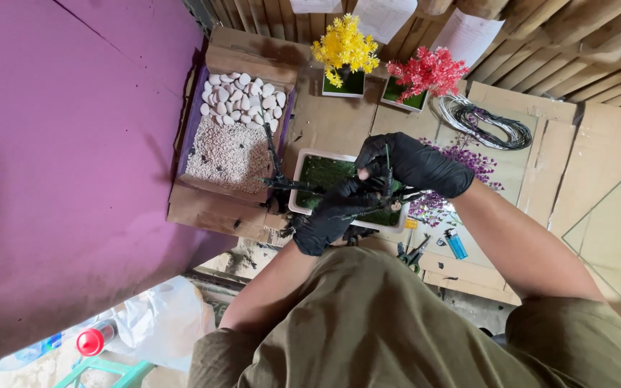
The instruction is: The person wraps black electrical tape around the branches of a small bonsai tree placed in a white rectangular pot. They use both hands to secure the tape, occasionally using scissors to cut the tape and a lighter to seal the ends.
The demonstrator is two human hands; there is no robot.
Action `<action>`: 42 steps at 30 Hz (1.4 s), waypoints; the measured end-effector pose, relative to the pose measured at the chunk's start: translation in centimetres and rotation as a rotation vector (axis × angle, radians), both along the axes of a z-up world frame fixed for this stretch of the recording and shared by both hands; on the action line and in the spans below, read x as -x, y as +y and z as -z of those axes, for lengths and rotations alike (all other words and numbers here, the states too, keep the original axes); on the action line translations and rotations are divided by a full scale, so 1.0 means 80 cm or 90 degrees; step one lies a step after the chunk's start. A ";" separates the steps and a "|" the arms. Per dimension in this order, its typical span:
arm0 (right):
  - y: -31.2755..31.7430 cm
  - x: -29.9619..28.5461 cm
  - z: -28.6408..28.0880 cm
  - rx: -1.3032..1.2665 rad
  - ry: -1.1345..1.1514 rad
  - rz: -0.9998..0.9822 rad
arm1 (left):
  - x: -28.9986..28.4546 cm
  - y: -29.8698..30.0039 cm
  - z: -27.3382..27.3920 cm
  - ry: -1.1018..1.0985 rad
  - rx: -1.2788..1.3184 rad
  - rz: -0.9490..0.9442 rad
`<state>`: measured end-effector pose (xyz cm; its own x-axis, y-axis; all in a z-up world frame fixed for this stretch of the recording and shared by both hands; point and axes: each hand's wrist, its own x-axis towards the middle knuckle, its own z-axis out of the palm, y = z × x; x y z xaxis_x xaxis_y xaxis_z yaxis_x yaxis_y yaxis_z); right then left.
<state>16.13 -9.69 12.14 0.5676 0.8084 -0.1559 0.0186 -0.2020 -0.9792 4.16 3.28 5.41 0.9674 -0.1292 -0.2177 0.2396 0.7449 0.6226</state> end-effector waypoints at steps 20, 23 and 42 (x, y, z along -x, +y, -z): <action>-0.075 0.124 -0.022 0.103 -0.069 0.426 | 0.037 -0.015 0.047 -0.112 0.132 -0.070; -0.050 0.170 0.010 -0.052 0.004 0.498 | 0.044 -0.046 0.063 -0.097 -0.233 -0.242; -0.024 0.165 0.151 -0.139 -0.578 0.678 | 0.017 -0.030 0.070 -0.246 -0.285 -0.354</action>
<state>2.93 -11.63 0.08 0.7459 -0.1037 0.6579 0.5863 -0.3665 -0.7225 2.82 0.86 -0.16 0.8823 0.4123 0.2271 -0.3842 0.3521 0.8535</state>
